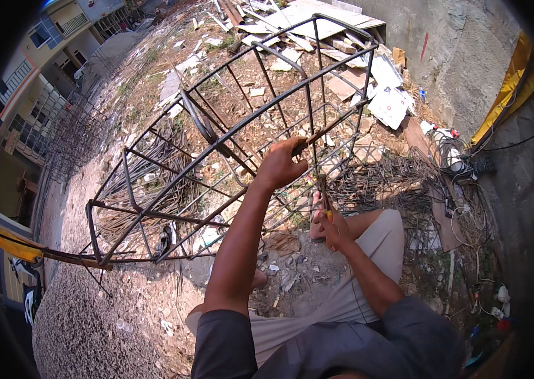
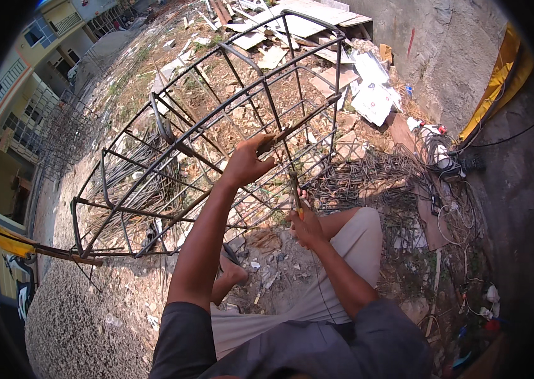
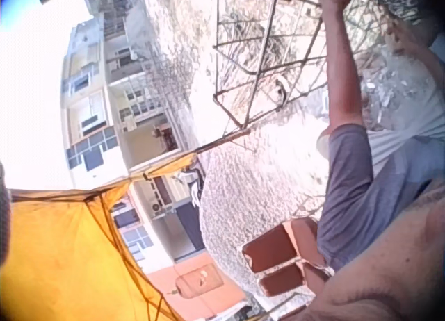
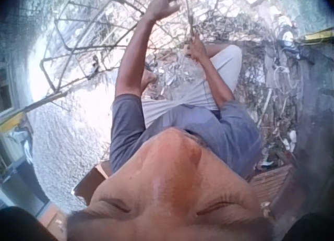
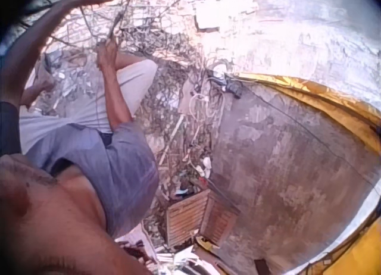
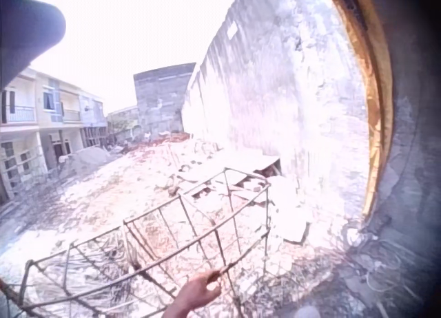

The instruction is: The person sits on the ground and uses pliers to bend and secure metal rods into a rectangular frame structure. They repeatedly adjust the joints and bend the wire to fit the frame components together.

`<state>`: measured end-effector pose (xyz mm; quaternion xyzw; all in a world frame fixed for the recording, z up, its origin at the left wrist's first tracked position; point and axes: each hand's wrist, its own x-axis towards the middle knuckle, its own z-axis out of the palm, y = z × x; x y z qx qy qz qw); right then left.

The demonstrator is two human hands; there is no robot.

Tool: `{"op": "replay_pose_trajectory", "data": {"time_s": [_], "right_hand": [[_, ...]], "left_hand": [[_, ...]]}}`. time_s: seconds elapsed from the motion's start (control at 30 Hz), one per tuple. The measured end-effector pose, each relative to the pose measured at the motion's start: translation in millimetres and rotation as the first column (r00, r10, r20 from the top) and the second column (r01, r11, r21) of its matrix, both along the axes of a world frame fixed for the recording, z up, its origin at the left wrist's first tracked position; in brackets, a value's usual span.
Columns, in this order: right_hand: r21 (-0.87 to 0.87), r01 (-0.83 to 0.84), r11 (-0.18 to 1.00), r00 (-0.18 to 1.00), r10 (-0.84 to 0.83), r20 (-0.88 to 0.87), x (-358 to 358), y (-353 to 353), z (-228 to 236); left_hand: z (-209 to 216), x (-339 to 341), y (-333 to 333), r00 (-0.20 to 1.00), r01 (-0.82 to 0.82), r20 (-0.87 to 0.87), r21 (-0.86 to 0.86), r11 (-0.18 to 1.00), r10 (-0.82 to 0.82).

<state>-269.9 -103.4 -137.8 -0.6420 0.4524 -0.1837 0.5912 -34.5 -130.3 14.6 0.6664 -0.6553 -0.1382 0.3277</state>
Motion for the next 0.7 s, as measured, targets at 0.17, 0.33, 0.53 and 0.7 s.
{"op": "replay_pose_trajectory", "data": {"time_s": [0.17, 0.33, 0.53, 0.7], "right_hand": [[-0.018, 0.049, 0.999, 0.999, -0.049, -0.002, -15.5, -14.9, 5.3], [0.033, -0.077, 0.997, 0.995, 0.074, 0.072, -20.3, -25.5, 62.9], [-0.161, -0.076, 0.984, 0.997, 0.077, 0.001, -21.4, -46.4, 52.9], [-0.293, -0.136, 0.946, 0.988, 0.109, -0.106, -19.0, -48.3, 61.8]], "left_hand": [[-0.6, -18.3, -2.1, 0.981, -0.054, 0.185, -0.017, 0.998, 0.057], [11.4, -17.2, 0.0, 0.992, -0.064, 0.117, 0.056, 0.996, 0.057], [1.9, -17.6, -3.7, 0.987, -0.045, 0.156, -0.014, 0.999, 0.046], [-1.6, -14.1, 0.0, 0.986, 0.015, 0.166, -0.076, 0.997, -0.002]]}}
